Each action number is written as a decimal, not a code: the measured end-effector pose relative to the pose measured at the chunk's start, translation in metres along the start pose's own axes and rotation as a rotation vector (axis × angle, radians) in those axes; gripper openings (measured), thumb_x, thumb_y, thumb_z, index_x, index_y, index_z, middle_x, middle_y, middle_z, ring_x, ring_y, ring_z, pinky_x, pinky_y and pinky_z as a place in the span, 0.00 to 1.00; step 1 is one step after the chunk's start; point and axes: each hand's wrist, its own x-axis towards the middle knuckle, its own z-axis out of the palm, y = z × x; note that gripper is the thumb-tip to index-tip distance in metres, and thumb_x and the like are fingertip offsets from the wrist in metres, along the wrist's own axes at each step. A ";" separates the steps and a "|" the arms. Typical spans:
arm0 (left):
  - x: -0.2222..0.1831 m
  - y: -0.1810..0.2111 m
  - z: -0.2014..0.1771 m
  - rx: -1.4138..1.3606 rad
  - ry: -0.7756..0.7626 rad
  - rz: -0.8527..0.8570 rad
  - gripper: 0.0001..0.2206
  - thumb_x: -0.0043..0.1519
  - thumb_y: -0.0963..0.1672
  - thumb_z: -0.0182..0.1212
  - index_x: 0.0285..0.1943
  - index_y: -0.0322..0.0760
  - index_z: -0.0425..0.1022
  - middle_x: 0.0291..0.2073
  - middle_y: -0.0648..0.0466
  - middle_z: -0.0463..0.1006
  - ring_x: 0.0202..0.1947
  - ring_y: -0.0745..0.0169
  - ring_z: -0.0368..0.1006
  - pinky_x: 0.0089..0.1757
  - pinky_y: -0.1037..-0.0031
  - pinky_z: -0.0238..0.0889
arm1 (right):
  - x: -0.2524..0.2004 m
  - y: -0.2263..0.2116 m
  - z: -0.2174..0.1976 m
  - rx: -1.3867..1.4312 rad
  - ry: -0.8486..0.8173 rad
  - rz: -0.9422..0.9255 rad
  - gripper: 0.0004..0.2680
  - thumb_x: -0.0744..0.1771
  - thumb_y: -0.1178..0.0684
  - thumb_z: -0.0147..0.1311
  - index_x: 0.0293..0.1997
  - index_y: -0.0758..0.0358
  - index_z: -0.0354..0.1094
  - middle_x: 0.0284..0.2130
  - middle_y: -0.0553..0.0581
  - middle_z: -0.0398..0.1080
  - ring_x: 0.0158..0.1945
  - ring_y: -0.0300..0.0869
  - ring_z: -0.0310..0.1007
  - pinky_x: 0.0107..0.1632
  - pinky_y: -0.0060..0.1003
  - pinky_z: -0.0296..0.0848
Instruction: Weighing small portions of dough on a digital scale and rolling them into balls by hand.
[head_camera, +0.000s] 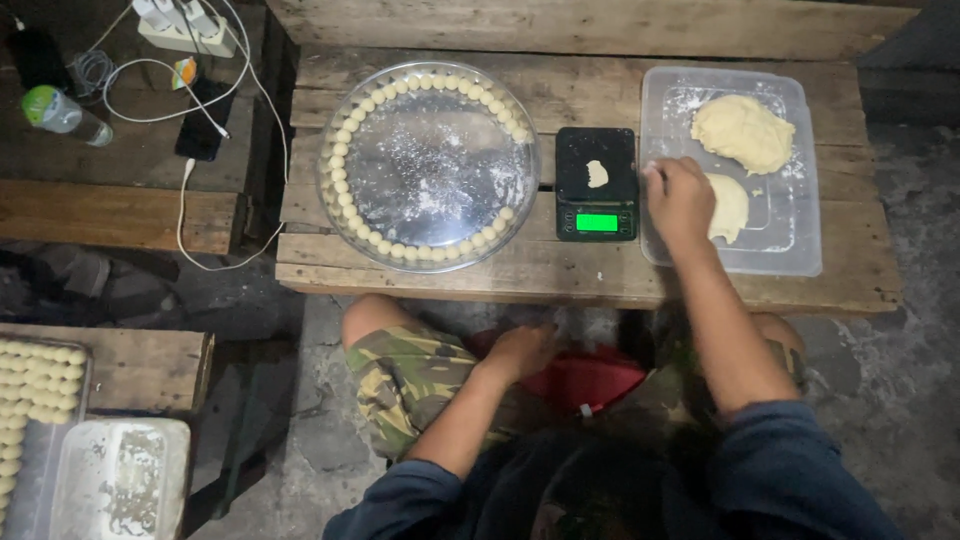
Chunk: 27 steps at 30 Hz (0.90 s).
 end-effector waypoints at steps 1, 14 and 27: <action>-0.006 0.005 -0.005 0.001 -0.002 0.003 0.19 0.66 0.48 0.49 0.59 0.31 0.75 0.46 0.33 0.82 0.50 0.31 0.78 0.46 0.46 0.72 | -0.008 0.009 -0.004 -0.003 0.002 0.002 0.05 0.71 0.51 0.63 0.47 0.59 0.78 0.35 0.59 0.74 0.41 0.57 0.78 0.46 0.50 0.76; -0.008 0.010 -0.004 -0.002 -0.014 -0.022 0.19 0.67 0.47 0.49 0.62 0.32 0.75 0.50 0.35 0.81 0.53 0.34 0.77 0.50 0.48 0.71 | -0.057 0.067 -0.016 -0.428 0.131 -0.359 0.04 0.66 0.49 0.66 0.42 0.50 0.80 0.36 0.50 0.72 0.41 0.44 0.72 0.43 0.38 0.66; -0.017 0.015 -0.015 -0.028 -0.050 -0.075 0.20 0.68 0.46 0.50 0.66 0.31 0.72 0.54 0.36 0.79 0.55 0.37 0.77 0.50 0.51 0.72 | -0.051 0.054 -0.023 -0.394 0.091 -0.190 0.03 0.65 0.49 0.69 0.36 0.50 0.79 0.30 0.50 0.72 0.36 0.47 0.75 0.39 0.41 0.69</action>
